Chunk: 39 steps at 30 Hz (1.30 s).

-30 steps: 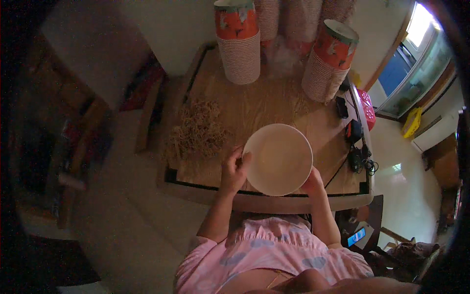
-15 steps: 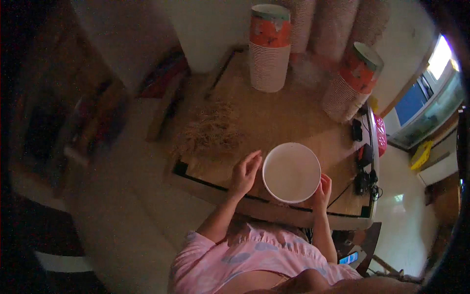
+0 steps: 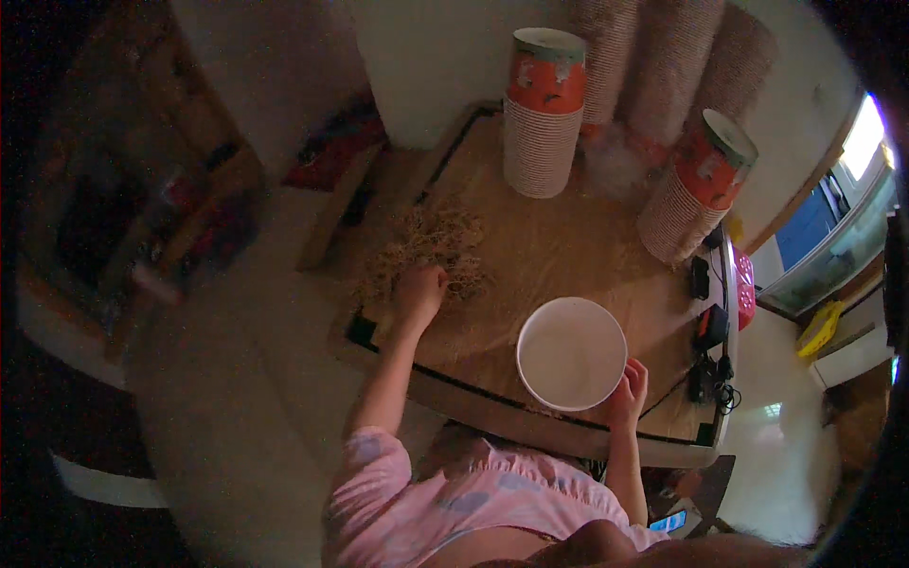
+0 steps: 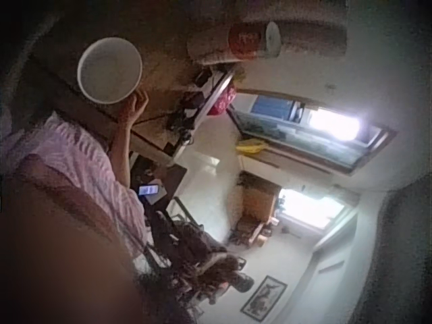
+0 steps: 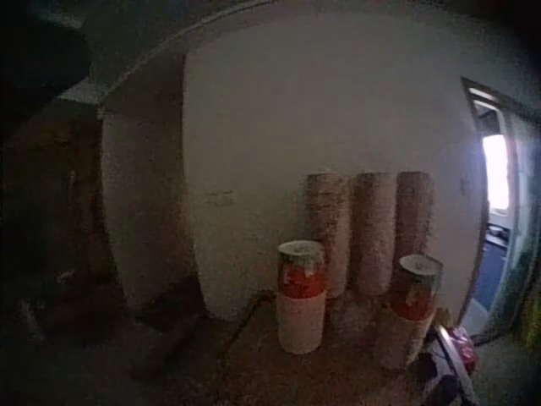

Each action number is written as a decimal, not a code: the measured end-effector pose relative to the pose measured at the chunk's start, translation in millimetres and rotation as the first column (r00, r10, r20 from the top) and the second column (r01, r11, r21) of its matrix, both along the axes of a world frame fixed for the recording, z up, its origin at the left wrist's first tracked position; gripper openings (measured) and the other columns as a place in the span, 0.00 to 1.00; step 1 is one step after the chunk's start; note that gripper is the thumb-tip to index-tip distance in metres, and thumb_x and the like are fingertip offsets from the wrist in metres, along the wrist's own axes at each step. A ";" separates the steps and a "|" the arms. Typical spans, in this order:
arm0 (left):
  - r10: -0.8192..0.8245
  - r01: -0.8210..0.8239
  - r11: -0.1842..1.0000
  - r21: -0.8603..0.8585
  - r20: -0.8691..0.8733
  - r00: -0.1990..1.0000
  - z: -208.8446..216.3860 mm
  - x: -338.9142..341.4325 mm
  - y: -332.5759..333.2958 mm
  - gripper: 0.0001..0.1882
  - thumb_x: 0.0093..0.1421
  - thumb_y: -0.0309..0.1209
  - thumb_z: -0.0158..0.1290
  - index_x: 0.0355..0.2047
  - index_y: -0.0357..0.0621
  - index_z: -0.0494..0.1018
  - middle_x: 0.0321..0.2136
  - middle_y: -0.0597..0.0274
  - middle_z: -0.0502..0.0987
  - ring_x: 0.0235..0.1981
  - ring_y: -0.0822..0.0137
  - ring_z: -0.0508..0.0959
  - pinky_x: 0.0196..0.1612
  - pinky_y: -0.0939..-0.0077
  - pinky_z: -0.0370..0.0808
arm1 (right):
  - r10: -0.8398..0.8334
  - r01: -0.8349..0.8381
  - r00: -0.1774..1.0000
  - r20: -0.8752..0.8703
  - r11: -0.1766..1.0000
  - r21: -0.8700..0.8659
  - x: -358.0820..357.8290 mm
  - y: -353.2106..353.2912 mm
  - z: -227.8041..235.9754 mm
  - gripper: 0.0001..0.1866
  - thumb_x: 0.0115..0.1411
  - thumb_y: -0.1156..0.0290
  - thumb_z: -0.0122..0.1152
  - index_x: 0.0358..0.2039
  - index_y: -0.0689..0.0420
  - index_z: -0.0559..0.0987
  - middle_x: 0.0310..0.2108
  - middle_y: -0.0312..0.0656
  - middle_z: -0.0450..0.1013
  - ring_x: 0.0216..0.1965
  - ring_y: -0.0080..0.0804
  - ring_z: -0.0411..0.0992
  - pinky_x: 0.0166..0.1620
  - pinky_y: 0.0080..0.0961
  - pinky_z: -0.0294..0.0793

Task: Filling paper buckets with straw packing material.

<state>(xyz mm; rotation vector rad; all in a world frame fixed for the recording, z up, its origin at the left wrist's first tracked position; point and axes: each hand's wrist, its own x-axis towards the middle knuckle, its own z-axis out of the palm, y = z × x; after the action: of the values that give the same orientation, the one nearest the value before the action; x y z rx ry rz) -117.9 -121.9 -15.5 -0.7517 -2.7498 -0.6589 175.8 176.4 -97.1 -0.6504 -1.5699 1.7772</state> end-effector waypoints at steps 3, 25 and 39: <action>0.123 -0.108 0.943 -0.315 0.028 0.992 -16.3 -17.7 -12.7 0.04 0.53 0.27 0.51 0.29 0.41 0.72 0.28 0.56 0.75 0.33 0.57 0.75 0.35 0.63 0.72 | 0.041 -0.042 0.999 -0.022 0.998 -0.052 -4.4 -11.4 11.9 0.17 0.55 0.78 0.52 0.46 0.61 0.66 0.37 0.40 0.71 0.40 0.26 0.68 0.45 0.23 0.68; -0.718 0.129 0.232 0.964 0.080 0.691 264.7 4.0 10.9 0.13 0.55 0.31 0.53 0.38 0.35 0.73 0.23 0.64 0.74 0.24 0.75 0.71 0.27 0.83 0.67 | 0.066 -0.087 0.994 -0.091 0.962 -0.259 3.8 -3.6 23.3 0.13 0.56 0.78 0.51 0.44 0.59 0.68 0.38 0.39 0.71 0.40 0.28 0.69 0.45 0.23 0.69; -0.700 -0.411 0.165 0.897 0.400 0.591 89.0 161.0 56.8 0.08 0.54 0.27 0.55 0.35 0.40 0.75 0.27 0.63 0.76 0.26 0.73 0.75 0.34 0.78 0.73 | 0.354 -0.180 0.935 -0.012 0.503 0.846 -39.5 -109.7 206.3 0.16 0.43 0.77 0.65 0.34 0.58 0.73 0.34 0.44 0.69 0.36 0.41 0.68 0.41 0.30 0.68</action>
<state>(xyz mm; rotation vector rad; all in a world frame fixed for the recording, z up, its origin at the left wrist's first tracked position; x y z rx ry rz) 43.1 -65.1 73.5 -0.3687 -1.6693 -3.1150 136.4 66.7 109.2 0.2574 -2.1925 0.9724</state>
